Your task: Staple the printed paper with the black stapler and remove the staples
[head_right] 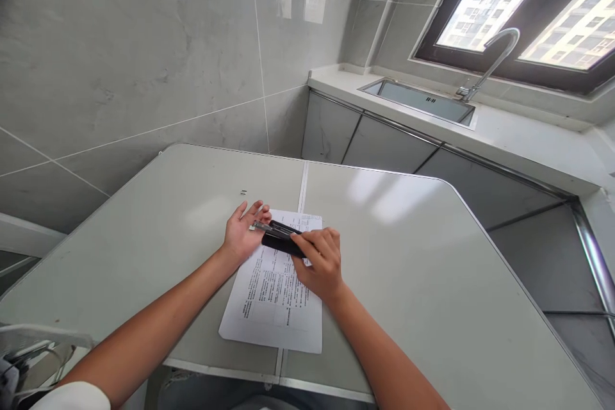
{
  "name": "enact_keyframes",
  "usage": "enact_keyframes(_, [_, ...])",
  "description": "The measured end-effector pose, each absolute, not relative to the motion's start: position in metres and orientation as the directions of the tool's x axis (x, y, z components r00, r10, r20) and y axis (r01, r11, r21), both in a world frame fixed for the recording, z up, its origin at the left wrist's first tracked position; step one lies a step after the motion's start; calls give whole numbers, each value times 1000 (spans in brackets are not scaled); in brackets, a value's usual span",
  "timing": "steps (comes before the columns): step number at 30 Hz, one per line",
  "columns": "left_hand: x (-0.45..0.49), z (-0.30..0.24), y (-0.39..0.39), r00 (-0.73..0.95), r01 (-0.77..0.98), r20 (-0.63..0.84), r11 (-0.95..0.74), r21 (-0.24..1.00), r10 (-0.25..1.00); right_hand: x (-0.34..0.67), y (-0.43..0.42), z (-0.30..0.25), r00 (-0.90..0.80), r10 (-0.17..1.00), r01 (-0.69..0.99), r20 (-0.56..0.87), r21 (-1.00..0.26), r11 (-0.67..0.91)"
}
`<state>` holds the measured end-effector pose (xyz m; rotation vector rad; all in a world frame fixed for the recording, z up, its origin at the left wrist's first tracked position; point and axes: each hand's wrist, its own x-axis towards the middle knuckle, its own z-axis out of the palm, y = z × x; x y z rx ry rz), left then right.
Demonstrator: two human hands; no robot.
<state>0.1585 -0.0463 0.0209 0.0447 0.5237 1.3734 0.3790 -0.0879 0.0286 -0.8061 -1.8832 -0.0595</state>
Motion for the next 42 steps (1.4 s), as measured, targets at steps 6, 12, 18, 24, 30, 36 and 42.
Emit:
enact_keyframes(6, [154, 18, -45, 111, -944, -140, 149, 295, 984, 395, -82, 33, -275, 732, 259, 624, -685, 681])
enact_keyframes(12, [149, 21, -44, 103, -951, -83, 123, 283, 991, 394, -75, 18, -433, 758, 183, 489, -775, 604])
enact_keyframes(18, [137, 18, -36, 53, -951, -75, 73, 300, 996, 393, -71, 10, -448, 784, 217, 429, -799, 561])
enact_keyframes(24, [135, 15, -34, 56, -941, -77, 79, 328, 995, 394, -74, 13, -493, 770, 274, 405, -767, 580])
enact_keyframes(30, [134, 16, -36, 57, -935, -114, 93, 341, 992, 395, -73, 15, -542, 754, 292, 371, -758, 584])
enact_keyframes(36, [135, 16, -37, 66, -936, -132, 108, 336, 989, 396, -72, 12, -567, 762, 335, 314, -757, 561])
enact_keyframes(42, [134, 17, -38, 81, -928, -127, 122, 352, 989, 397, -70, 9, -594, 758, 346, 270, -765, 543])
